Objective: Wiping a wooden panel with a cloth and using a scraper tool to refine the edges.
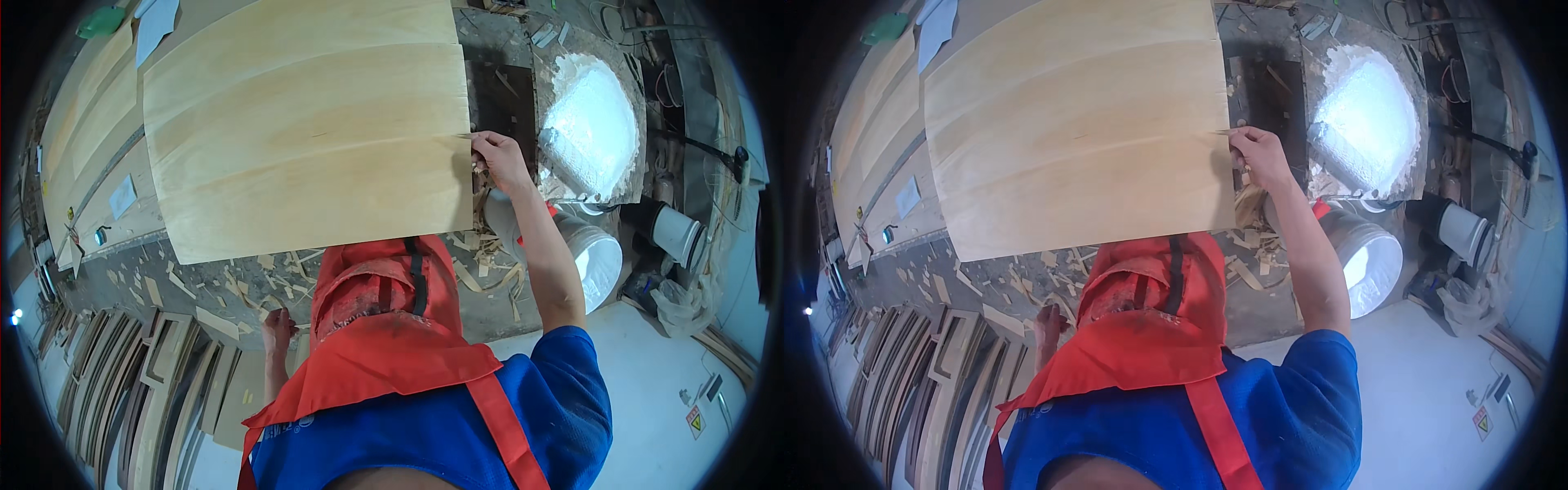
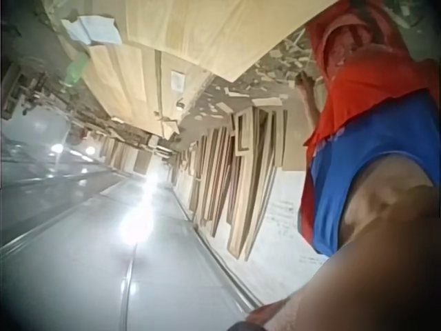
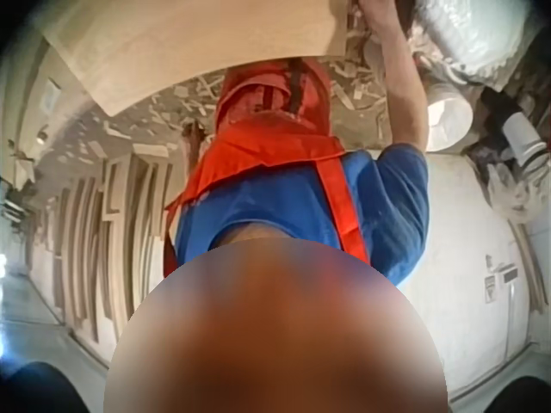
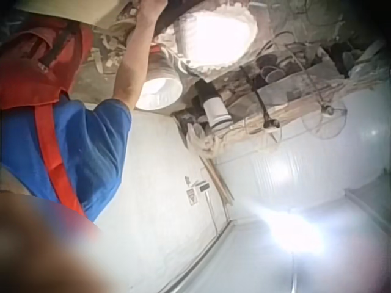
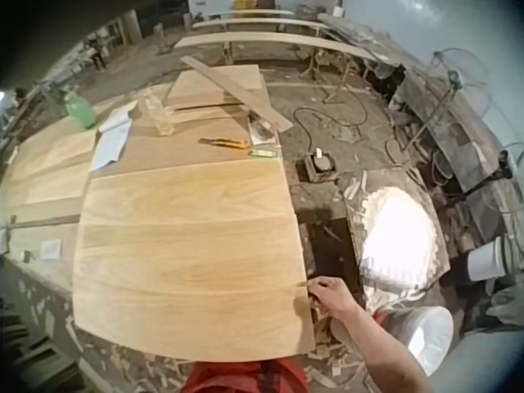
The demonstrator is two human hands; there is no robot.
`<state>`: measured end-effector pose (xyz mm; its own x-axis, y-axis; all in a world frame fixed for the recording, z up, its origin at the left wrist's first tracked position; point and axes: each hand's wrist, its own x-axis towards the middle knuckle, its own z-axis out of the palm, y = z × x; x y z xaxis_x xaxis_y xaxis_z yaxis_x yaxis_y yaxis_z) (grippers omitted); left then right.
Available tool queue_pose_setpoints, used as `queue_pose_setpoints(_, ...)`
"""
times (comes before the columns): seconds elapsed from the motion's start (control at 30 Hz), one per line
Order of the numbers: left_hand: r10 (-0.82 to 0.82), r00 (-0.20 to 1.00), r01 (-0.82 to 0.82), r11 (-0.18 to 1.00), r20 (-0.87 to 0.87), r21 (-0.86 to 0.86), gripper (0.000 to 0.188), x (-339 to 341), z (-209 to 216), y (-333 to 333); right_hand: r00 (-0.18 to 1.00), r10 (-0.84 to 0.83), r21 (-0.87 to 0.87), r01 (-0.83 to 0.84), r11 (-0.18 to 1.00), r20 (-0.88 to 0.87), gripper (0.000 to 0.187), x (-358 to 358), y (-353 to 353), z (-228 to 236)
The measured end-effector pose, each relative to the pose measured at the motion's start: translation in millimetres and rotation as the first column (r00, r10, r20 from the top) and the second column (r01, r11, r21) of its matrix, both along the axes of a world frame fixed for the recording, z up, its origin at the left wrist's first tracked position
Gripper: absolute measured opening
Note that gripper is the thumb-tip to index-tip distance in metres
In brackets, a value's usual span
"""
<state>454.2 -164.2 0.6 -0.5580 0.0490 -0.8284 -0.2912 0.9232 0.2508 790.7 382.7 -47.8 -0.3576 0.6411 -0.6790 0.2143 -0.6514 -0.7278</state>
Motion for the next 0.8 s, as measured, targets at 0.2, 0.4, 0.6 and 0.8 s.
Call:
queue_pose_setpoints(0.2,-0.005,1.0,0.005,1.0,-0.003,-0.007,0.039,-3,1,-2,1.0,-0.007,0.066,0.007,0.998,-0.002,0.015,-1,-9,3)
queue_pose_setpoints(0.4,-0.005,1.0,0.004,1.0,-0.026,-0.012,0.039,-3,1,3,0.99,0.033,0.207,-0.06,0.977,0.135,0.014,4,-18,20)
queue_pose_setpoints(0.6,0.002,1.0,-0.002,1.0,-0.019,-0.024,0.04,-3,-2,-4,0.967,0.135,0.233,-0.185,0.955,0.217,0.012,6,-23,41)
queue_pose_setpoints(0.8,0.012,1.0,-0.012,1.0,-0.016,0.003,0.043,-8,-8,-4,0.962,0.206,0.316,-0.255,0.914,0.179,0.011,18,-28,46)
